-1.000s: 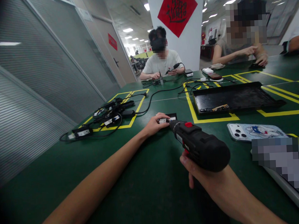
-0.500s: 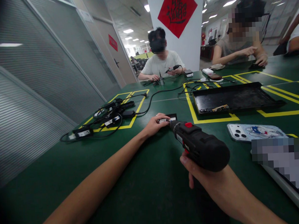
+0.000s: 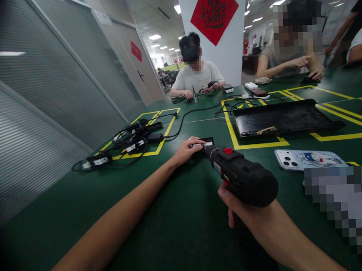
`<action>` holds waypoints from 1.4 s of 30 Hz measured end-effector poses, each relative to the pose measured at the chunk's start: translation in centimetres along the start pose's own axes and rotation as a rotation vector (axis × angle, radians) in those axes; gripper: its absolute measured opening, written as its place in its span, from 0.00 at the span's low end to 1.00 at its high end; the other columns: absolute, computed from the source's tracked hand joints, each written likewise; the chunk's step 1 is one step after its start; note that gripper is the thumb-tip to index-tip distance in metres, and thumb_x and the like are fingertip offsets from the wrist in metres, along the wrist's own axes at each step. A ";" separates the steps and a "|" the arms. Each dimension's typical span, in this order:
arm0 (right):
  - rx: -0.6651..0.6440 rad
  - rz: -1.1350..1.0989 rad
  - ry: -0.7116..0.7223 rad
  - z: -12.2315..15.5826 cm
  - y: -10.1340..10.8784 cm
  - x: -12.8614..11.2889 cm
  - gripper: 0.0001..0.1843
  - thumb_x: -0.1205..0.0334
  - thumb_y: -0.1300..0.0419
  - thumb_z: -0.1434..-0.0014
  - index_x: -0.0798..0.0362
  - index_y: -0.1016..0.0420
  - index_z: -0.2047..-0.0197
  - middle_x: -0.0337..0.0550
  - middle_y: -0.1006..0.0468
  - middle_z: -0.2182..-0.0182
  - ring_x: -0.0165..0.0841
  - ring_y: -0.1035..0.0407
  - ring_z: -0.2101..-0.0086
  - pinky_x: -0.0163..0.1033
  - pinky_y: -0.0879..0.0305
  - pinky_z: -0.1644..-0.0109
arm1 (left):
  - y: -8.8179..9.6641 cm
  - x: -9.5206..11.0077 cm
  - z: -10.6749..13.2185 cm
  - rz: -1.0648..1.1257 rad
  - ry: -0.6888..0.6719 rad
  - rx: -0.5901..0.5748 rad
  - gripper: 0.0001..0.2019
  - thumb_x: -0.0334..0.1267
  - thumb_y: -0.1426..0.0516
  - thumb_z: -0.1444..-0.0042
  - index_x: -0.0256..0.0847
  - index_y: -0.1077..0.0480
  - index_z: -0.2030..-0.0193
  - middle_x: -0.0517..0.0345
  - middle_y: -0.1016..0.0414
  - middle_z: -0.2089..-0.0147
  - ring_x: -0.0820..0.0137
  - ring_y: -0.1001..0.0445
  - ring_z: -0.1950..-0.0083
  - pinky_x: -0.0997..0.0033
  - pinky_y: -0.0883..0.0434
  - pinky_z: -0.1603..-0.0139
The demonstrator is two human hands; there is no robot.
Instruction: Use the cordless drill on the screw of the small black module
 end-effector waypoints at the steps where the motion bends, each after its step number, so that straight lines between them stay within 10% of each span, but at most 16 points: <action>1: -0.006 0.003 -0.002 0.0 0.0 0.1 0.19 0.48 0.43 0.44 0.48 0.27 0.53 0.37 0.24 0.75 0.32 0.30 0.78 0.40 0.31 0.68 | 0.0 0.0 0.0 0.000 0.001 0.000 0.12 0.37 0.43 0.45 0.41 0.24 0.55 0.53 0.28 0.53 0.65 0.32 0.49 0.63 0.36 0.44; 9: -0.067 0.134 -0.089 -0.2 -0.1 1.5 0.20 0.44 0.46 0.43 0.50 0.26 0.73 0.39 0.26 0.80 0.34 0.30 0.74 0.39 0.33 0.65 | -0.1 0.0 0.1 -0.009 0.024 0.004 0.12 0.36 0.41 0.48 0.42 0.24 0.56 0.54 0.30 0.54 0.66 0.31 0.51 0.65 0.33 0.48; 15: -0.034 0.054 -0.066 -0.3 -0.2 1.5 0.18 0.45 0.45 0.44 0.49 0.25 0.60 0.36 0.27 0.82 0.33 0.30 0.76 0.40 0.33 0.67 | -0.1 0.1 0.0 -0.013 0.021 0.005 0.12 0.36 0.41 0.48 0.42 0.24 0.56 0.54 0.29 0.53 0.66 0.31 0.51 0.63 0.35 0.47; 37: -0.027 0.082 -0.090 -0.1 -0.3 1.0 0.19 0.44 0.46 0.43 0.49 0.26 0.61 0.36 0.26 0.82 0.34 0.29 0.74 0.41 0.34 0.62 | -0.2 0.3 0.1 -0.027 0.002 -0.001 0.12 0.35 0.40 0.50 0.41 0.25 0.56 0.53 0.29 0.54 0.66 0.31 0.51 0.63 0.34 0.48; 42: -0.074 0.172 -0.088 -0.3 -0.1 1.6 0.24 0.41 0.47 0.43 0.50 0.28 0.80 0.40 0.25 0.79 0.34 0.30 0.72 0.41 0.35 0.62 | -0.2 0.2 0.1 -0.019 -0.007 -0.007 0.14 0.34 0.38 0.52 0.41 0.25 0.56 0.53 0.30 0.54 0.66 0.31 0.52 0.64 0.33 0.49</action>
Point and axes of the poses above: each hand's wrist, its own z-axis away from the middle knuckle, its own y-axis out of the back of the hand, x = y × z, the point moved 5 cm from there along -z, towards the middle knuckle
